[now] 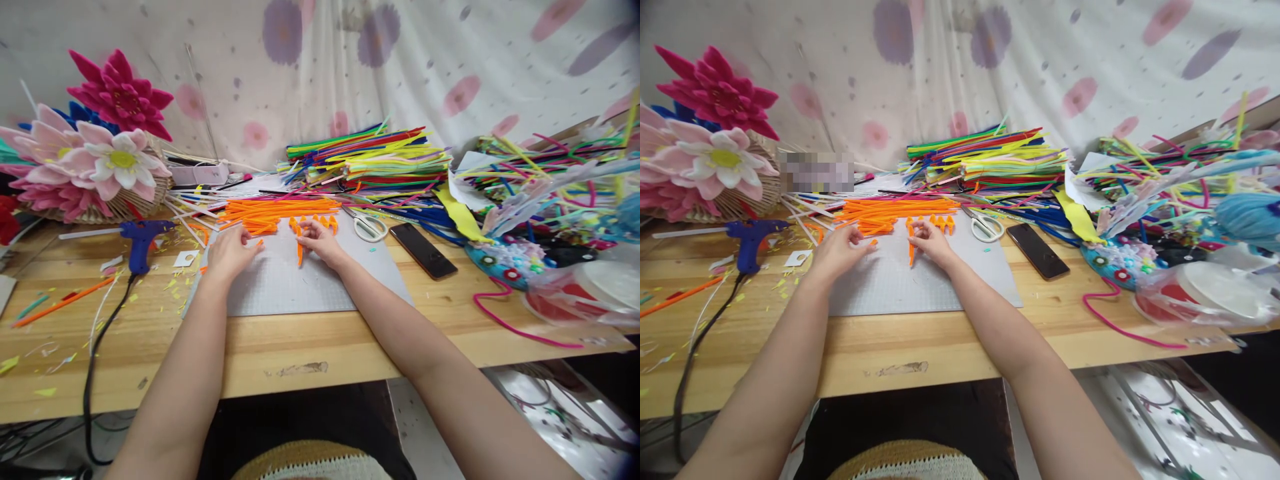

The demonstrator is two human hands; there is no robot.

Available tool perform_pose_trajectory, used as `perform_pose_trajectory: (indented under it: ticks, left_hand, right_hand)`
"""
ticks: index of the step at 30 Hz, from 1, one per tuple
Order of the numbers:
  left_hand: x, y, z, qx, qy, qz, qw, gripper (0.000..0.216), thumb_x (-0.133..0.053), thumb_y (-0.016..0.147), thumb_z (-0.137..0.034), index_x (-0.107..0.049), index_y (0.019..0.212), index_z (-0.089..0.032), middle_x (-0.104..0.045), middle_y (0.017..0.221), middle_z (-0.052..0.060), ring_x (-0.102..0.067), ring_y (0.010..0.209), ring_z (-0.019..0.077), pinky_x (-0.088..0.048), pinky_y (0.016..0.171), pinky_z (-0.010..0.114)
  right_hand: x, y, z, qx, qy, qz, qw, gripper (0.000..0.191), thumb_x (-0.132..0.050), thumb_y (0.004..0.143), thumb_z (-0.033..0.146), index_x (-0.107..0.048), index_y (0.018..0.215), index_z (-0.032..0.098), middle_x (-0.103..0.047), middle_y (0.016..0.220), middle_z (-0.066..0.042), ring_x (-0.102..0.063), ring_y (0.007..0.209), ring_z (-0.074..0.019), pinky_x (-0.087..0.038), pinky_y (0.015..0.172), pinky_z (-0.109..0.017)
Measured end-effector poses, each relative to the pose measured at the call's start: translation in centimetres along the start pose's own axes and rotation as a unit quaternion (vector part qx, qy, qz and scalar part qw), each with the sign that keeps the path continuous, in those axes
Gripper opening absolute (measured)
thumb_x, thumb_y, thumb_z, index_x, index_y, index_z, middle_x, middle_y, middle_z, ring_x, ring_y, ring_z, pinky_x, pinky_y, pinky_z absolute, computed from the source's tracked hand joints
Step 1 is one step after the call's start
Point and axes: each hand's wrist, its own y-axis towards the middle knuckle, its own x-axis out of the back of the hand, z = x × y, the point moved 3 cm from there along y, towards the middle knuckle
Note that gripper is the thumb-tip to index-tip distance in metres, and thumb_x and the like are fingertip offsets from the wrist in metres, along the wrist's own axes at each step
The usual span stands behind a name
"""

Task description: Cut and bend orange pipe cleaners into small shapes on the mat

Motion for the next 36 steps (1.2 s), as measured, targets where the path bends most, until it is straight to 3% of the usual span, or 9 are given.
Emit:
perform_pose_trajectory:
  ticks: [2,7,10,14,16,18,25,31,36]
  left_hand:
    - [0.5,0.3,1.0,-0.004,-0.012,0.015,1.000,0.029,-0.081,0.042,-0.020,-0.052,0.048,-0.022,-0.052,0.061,0.005,-0.052,0.091,0.0274,-0.041,0.074,0.032]
    - [-0.4,0.3,1.7,0.044,0.033,0.022,0.998,0.021,-0.072,0.055,-0.017,-0.052,0.050,-0.021,-0.052,0.058,0.003,-0.055,0.083,0.0249,-0.040,0.072,0.031]
    - [-1.0,0.3,0.6,0.083,-0.122,-0.002,0.989,0.015,-0.069,0.062,-0.024,-0.055,0.059,-0.018,-0.056,0.062,0.001,-0.057,0.073,0.0180,-0.042,0.068,0.028]
    - [-2.7,-0.5,-1.1,0.180,-0.430,0.052,0.883,0.020,-0.069,0.064,-0.030,-0.057,0.072,-0.016,-0.063,0.072,0.000,-0.058,0.064,0.0103,-0.045,0.063,0.023]
    - [-3.6,-1.1,-1.5,0.209,-0.480,0.065,0.849,0.021,-0.071,0.062,-0.027,-0.057,0.073,-0.015,-0.065,0.073,0.001,-0.059,0.064,0.0088,-0.046,0.065,0.022]
    - [-4.4,-1.6,-1.7,0.223,-0.491,0.074,0.839,0.020,-0.071,0.061,-0.024,-0.058,0.073,-0.015,-0.065,0.072,0.001,-0.059,0.064,0.0082,-0.047,0.066,0.022]
    - [-5.6,-2.3,-1.8,0.209,-0.482,0.091,0.846,0.025,-0.072,0.055,-0.022,-0.058,0.075,-0.016,-0.063,0.069,-0.001,-0.059,0.061,0.0087,-0.048,0.062,0.023]
    - [-5.7,-2.4,-2.1,0.173,-0.400,0.069,0.897,0.028,-0.072,0.054,-0.026,-0.057,0.076,-0.016,-0.063,0.074,0.000,-0.058,0.063,0.0111,-0.047,0.055,0.023]
    - [-6.2,-2.5,-1.8,0.135,-0.361,0.077,0.919,0.027,-0.071,0.056,-0.029,-0.053,0.072,-0.016,-0.059,0.069,-0.001,-0.054,0.058,0.0101,-0.046,0.050,0.022]
  right_hand:
    - [-0.1,-0.1,0.1,0.016,-0.030,0.007,0.999,0.033,-0.065,0.062,0.023,-0.051,0.091,0.021,-0.048,0.056,0.009,-0.045,0.047,-0.0066,-0.035,0.047,-0.020]
    - [-0.3,-0.2,0.1,0.033,-0.072,-0.013,0.997,0.027,-0.059,0.065,0.022,-0.052,0.091,0.022,-0.045,0.059,0.008,-0.044,0.050,-0.0069,-0.036,0.049,-0.021]
    - [-0.2,-0.3,0.2,0.030,-0.067,-0.025,0.997,0.026,-0.056,0.065,0.022,-0.053,0.091,0.022,-0.046,0.066,0.006,-0.043,0.054,-0.0071,-0.037,0.051,-0.021]
    - [-0.2,-0.4,0.4,0.038,-0.057,-0.022,0.997,0.027,-0.050,0.062,0.016,-0.056,0.088,0.021,-0.043,0.066,0.005,-0.040,0.058,-0.0077,-0.033,0.050,-0.019]
    - [-0.3,-0.5,0.5,0.042,-0.069,-0.015,0.997,0.027,-0.048,0.061,0.014,-0.057,0.085,0.020,-0.040,0.063,0.005,-0.038,0.058,-0.0081,-0.030,0.050,-0.019]
    - [-0.5,-0.6,0.6,0.046,-0.082,-0.007,0.996,0.025,-0.048,0.061,0.013,-0.058,0.083,0.020,-0.040,0.061,0.005,-0.037,0.057,-0.0081,-0.029,0.050,-0.020]
    - [-0.3,-0.9,1.0,0.056,-0.043,-0.006,0.997,0.019,-0.058,0.066,0.024,-0.062,0.084,0.020,-0.043,0.063,0.005,-0.038,0.058,-0.0072,-0.031,0.054,-0.021]
    - [-0.4,-0.7,1.1,0.043,0.088,-0.026,0.995,0.031,-0.067,0.063,0.035,-0.055,0.087,0.021,-0.055,0.070,0.003,-0.051,0.063,-0.0089,-0.043,0.058,-0.022]
    - [-1.1,-0.5,1.3,0.078,0.076,-0.030,0.994,0.031,-0.069,0.061,0.035,-0.053,0.084,0.021,-0.054,0.068,0.004,-0.053,0.063,-0.0092,-0.048,0.060,-0.024]
